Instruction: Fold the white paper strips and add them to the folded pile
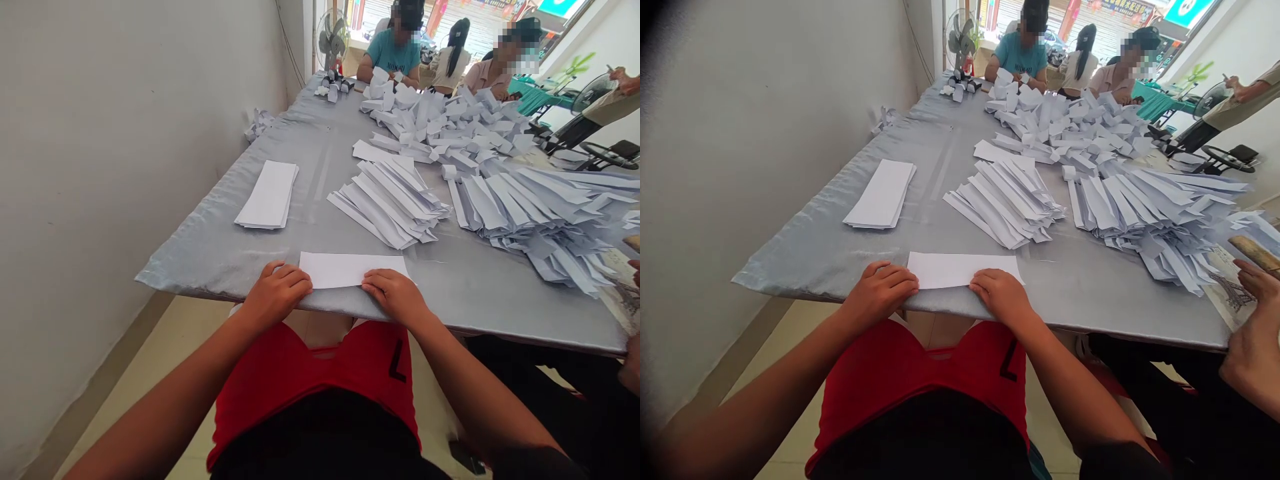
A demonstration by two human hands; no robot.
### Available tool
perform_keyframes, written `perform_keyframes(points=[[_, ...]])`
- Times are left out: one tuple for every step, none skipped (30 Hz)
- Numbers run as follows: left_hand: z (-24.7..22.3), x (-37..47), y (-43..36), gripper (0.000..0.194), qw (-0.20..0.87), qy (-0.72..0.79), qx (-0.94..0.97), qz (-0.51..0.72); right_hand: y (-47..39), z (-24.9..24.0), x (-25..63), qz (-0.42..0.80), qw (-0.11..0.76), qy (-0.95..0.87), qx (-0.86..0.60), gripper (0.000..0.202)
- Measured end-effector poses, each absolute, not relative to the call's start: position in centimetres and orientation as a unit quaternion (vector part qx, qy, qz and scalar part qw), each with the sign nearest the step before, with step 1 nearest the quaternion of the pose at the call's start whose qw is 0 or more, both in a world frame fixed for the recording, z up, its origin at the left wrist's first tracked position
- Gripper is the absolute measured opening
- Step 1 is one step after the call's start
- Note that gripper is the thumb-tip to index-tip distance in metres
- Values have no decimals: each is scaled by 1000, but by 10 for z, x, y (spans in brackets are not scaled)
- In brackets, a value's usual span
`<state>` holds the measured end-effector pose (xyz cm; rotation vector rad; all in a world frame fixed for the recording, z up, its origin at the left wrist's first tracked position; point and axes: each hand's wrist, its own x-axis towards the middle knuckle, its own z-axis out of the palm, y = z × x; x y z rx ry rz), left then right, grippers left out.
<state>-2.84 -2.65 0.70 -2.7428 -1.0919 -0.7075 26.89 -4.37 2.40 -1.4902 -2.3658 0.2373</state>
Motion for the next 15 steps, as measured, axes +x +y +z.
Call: perform_keyframes(points=[[6,-27,-26,26,54,-366,-898,-237,-43,24,268,83,163,-829,-529,26],[5,-25,-25,28,52,-376,-894,-240,-42,25,268,80,155,-825,-537,27],[4,-24,-24,29,46,-388,-888,-243,-41,25,267,73,146,-821,-547,27],[2,-22,-22,29,38,-402,-882,-243,-40,25,266,65,138,-816,-557,27],[1,-20,-21,29,29,-417,-876,-241,-38,24,265,56,132,-811,-566,26],[-1,-19,-19,29,21,-431,-870,-240,-36,24,263,50,128,-807,-574,26],[-1,-17,-18,29,18,-441,-865,-239,-35,24,262,45,127,-805,-578,25],[-2,-16,-18,28,21,-447,-861,-241,-34,24,261,42,127,-804,-580,25],[-2,-14,-19,28,31,-452,-857,-245,-33,23,260,39,127,-804,-580,25],[-1,-13,-22,28,45,-453,-854,-253,-32,23,260,37,127,-804,-579,25],[0,-11,-27,29,60,-448,-852,-264,-31,23,259,36,126,-805,-578,24],[2,-8,-32,29,75,-438,-852,-276,-31,23,259,35,124,-806,-578,24],[3,-6,-39,31,87,-422,-855,-289,-30,23,259,34,121,-805,-580,24],[4,-4,-46,32,93,-400,-862,-298,-29,23,259,34,117,-805,-581,23],[5,-1,-52,34,92,-380,-871,-298,-29,23,259,34,114,-805,-582,23]])
